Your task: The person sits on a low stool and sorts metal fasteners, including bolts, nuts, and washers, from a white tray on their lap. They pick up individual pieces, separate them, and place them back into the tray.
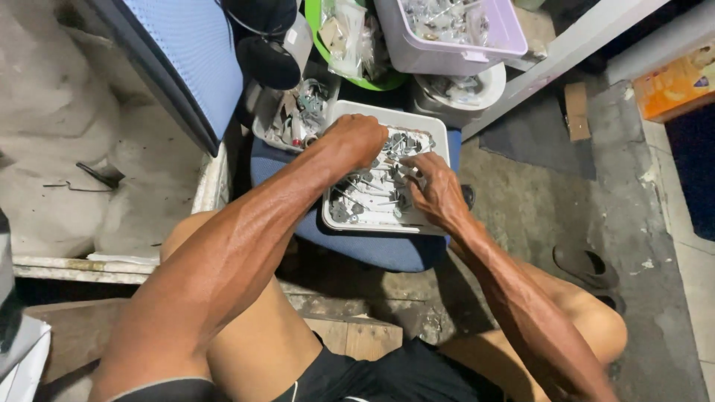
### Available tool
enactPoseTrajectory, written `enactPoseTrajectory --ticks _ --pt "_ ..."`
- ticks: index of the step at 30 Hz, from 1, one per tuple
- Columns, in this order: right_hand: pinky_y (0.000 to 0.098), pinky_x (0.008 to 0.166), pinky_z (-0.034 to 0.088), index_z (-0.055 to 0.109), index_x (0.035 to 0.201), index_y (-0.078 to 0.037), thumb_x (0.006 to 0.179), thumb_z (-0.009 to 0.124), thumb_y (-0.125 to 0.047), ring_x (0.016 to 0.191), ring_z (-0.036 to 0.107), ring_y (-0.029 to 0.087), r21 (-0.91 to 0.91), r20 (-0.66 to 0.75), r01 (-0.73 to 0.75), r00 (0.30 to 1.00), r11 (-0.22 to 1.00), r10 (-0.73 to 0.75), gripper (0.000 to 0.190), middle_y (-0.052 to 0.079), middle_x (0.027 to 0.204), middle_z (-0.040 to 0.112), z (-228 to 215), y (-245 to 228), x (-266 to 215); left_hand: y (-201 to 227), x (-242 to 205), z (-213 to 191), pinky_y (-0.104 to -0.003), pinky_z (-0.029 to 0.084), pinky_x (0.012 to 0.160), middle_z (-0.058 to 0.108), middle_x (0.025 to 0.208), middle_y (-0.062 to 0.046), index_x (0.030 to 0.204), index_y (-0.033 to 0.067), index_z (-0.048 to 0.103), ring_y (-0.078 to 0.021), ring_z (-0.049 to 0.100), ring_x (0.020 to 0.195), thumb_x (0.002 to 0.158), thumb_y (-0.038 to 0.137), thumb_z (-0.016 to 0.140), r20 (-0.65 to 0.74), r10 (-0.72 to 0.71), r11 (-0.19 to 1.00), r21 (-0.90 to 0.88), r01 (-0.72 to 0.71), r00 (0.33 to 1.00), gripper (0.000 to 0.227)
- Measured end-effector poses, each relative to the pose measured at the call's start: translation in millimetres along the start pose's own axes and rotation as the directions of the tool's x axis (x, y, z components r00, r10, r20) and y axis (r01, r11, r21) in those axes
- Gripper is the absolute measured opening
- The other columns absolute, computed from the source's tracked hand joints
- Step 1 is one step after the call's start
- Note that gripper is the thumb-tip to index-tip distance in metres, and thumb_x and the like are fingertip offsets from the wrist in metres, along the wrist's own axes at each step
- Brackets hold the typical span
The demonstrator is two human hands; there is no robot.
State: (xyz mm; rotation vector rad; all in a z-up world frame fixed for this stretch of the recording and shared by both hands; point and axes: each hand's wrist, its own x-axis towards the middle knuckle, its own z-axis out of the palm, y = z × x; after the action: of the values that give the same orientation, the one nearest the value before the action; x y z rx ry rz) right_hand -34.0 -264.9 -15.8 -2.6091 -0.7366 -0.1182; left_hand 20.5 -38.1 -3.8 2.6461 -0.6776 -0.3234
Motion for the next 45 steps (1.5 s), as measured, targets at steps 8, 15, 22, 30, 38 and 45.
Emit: enactPoseTrajectory --ticks 8,15,22,30,38,45 --pt "0.0522 0.082 0.058 0.07 0.113 -0.016 0.085 0.074 -0.013 0.095 0.069 0.039 -0.102 0.087 0.037 0.996 0.994 -0.028 0.029 0.014 0.105 0.065 4.5 -10.7 18.4 15.0 -4.4 2.0 -0.06 0.06 0.087 0.077 0.096 -0.023 0.101 0.001 0.08 -0.0479 0.074 0.097 0.083 -0.002 0.065 -0.057 0.048 0.996 0.081 -0.043 0.997 0.023" --pt "0.0524 0.076 0.057 0.069 0.105 -0.014 0.086 0.073 -0.019 0.086 0.068 0.037 -0.001 0.069 0.0 0.998 1.0 0.0 0.02 0.013 0.09 0.068 -1.4 -6.2 22.9 -5.4 -37.3 2.8 -0.061 0.059 0.084 0.075 0.092 -0.027 0.105 0.0015 0.075 -0.0477 0.074 0.092 0.09 0.01 0.065 -0.121 0.135 0.991 0.019 -0.134 0.983 0.02" --pt "0.0437 0.066 0.056 0.071 0.11 -0.009 0.087 0.077 -0.011 0.073 0.069 0.031 0.35 -0.051 0.066 0.997 0.934 -0.052 0.024 0.015 0.088 0.075 -26.3 -17.3 3.5 -1.1 -50.1 -18.2 -0.054 0.059 0.087 0.074 0.095 -0.028 0.108 -0.0019 0.074 -0.0459 0.073 0.093 0.096 0.006 0.066 -0.173 0.164 0.867 -0.444 -0.226 0.971 0.017" --pt "0.0348 0.077 0.059 0.071 0.106 0.0 0.084 0.084 -0.003 0.079 0.068 0.015 0.712 -0.087 0.009 0.993 0.702 0.076 0.025 0.011 0.085 0.072 -27.8 -15.6 5.9 9.3 -34.4 -14.9 -0.048 0.062 0.082 0.077 0.092 -0.025 0.101 -0.0015 0.077 -0.0386 0.076 0.085 0.096 0.003 0.065 -0.187 0.187 0.786 -0.56 -0.261 0.964 0.015" --pt "0.0363 0.074 0.058 0.075 0.1 -0.006 0.086 0.084 -0.003 0.076 0.074 0.025 0.389 -0.28 0.188 0.957 0.902 -0.079 0.017 0.009 0.083 0.075 -24.3 -37.0 12.6 21.1 -41.2 -23.2 -0.036 0.063 0.07 0.077 0.082 -0.014 0.096 0.0073 0.077 -0.0221 0.074 0.078 0.078 0.014 0.081 -0.113 -0.082 0.581 -0.813 -0.045 0.99 0.02" --pt "0.0341 0.073 0.057 0.076 0.093 -0.01 0.085 0.085 -0.004 0.071 0.073 0.022 0.394 -0.224 0.119 0.974 0.912 -0.03 0.013 0.007 0.079 0.074 -37.0 -45.4 16.5 3.6 -28.2 -10.4 -0.029 0.062 0.059 0.072 0.068 -0.013 0.093 0.0018 0.08 -0.0164 0.068 0.064 0.072 0.01 0.087 -0.065 -0.126 0.407 -0.913 -0.008 0.99 0.023"
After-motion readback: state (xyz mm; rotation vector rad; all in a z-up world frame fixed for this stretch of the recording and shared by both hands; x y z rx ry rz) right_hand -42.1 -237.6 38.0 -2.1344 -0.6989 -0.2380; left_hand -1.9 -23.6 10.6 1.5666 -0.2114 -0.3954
